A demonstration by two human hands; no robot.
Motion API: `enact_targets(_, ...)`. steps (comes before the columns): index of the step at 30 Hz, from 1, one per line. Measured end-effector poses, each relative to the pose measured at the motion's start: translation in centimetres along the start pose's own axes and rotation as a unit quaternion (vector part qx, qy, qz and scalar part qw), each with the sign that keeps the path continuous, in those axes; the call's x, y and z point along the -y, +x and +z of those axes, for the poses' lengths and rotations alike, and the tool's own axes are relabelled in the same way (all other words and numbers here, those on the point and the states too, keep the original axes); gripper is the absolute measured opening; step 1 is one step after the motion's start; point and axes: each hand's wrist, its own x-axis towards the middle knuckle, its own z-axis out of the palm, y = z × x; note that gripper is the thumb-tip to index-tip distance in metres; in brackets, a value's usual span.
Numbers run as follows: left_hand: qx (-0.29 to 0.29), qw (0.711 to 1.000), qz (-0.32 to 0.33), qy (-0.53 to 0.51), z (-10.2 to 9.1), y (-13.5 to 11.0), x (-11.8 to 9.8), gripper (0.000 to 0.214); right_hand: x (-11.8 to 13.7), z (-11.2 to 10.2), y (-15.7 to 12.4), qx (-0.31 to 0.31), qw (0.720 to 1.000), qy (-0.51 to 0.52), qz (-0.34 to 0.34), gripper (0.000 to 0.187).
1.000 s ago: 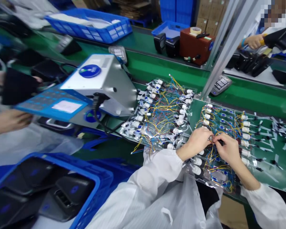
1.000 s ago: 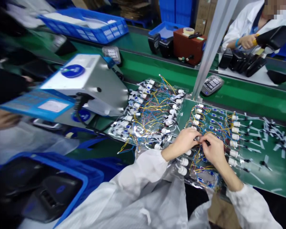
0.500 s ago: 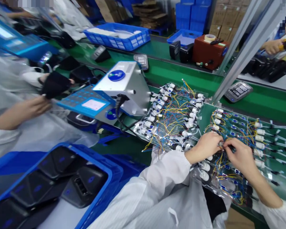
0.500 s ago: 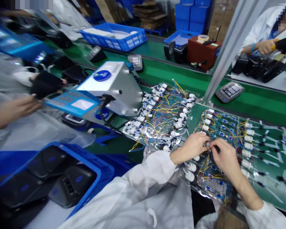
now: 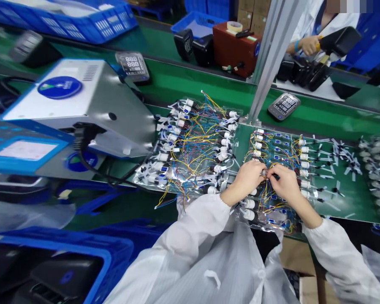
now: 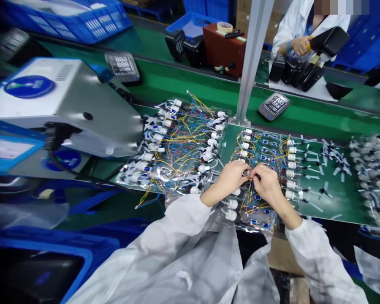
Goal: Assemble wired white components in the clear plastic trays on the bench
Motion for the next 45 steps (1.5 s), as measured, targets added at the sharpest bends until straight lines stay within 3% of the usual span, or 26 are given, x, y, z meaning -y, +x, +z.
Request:
enact_targets(5, 0.005, 1.000, 0.000, -0.006, -0.2, 0.1, 0.1, 0.019, -0.1, -0.6, -0.9, -0.003, 0.999, 0.026, 0.032, 0.011)
enact_targets(6, 0.003, 1.000, -0.004, -0.013, -0.3, 0.1, 0.1, 0.020, -0.2, -1.0, -1.1, -0.008, 0.998, 0.043, 0.035, 0.014)
enact_targets(9, -0.021, 0.996, -0.037, -0.080, -0.8, 0.1, -0.1, 0.025, -0.4, -2.3, -1.5, -0.072, 0.989, 0.112, 0.061, 0.046)
enact_targets(12, -0.055, 0.979, -0.083, -0.181, -1.0, 0.0, -0.2, 0.031, -1.1, -2.9, -1.5, -0.130, 0.964, 0.193, 0.129, 0.045)
enact_targets(16, -0.081, 0.962, -0.096, -0.241, -0.5, 0.0, 0.2, 0.021, -1.8, -2.2, -0.8, -0.085, 0.954, 0.236, 0.165, 0.027)
enact_targets(20, -0.089, 0.944, -0.087, -0.307, -0.1, 0.0, 0.9, 0.014, -0.9, -0.6, 0.6, -0.032, 0.979, 0.166, 0.111, 0.023)
enact_targets(23, -0.096, 0.932, -0.101, -0.336, -1.2, -0.8, 0.5, 0.024, 0.1, 0.3, 1.3, -0.021, 0.992, 0.106, 0.063, 0.018)
enact_targets(26, -0.223, 0.930, -0.098, -0.274, -3.4, -2.5, -1.2, 0.037, 0.6, 0.9, 1.3, -0.035, 0.997, 0.060, 0.037, 0.014)
enact_targets(28, -0.318, 0.924, -0.059, -0.203, -5.1, -3.6, -2.7, 0.028, 0.8, 1.2, 1.2, -0.023, 0.999, 0.034, 0.015, 0.017)
enact_targets(30, -0.337, 0.930, -0.003, -0.148, -6.4, -4.2, -4.1, 0.021, 1.1, 1.5, 1.1, 0.005, 1.000, -0.012, -0.018, 0.018)
enact_targets(32, -0.318, 0.940, 0.025, -0.122, -7.1, -4.0, -4.7, 0.016, 1.6, 1.7, 1.0, 0.026, 0.997, -0.067, -0.041, 0.016)
enact_targets(34, -0.279, 0.955, 0.010, -0.103, -7.1, -3.4, -4.6, 0.014, 2.3, 1.4, 0.9, 0.032, 0.995, -0.090, -0.041, 0.014)
enact_targets(37, -0.162, 0.986, -0.024, -0.004, -6.4, -2.3, -3.5, 0.020, 3.4, -0.5, 0.2, 0.000, 0.997, -0.079, -0.014, 0.014)
enact_targets(39, -0.077, 0.990, -0.039, 0.113, -5.5, -1.8, -2.7, 0.026, 3.6, -2.9, -0.6, -0.030, 0.997, -0.077, 0.009, 0.016)
enact_targets(41, -0.016, 0.975, -0.057, 0.214, -4.7, -1.6, -2.1, 0.034, 2.6, -6.2, -1.7, -0.062, 0.994, -0.083, 0.036, 0.016)
enact_targets(45, 0.049, 0.951, -0.077, 0.295, -3.5, -1.4, -1.8, 0.044, -3.8, -13.8, -5.1, -0.148, 0.969, -0.132, 0.147, 0.018)
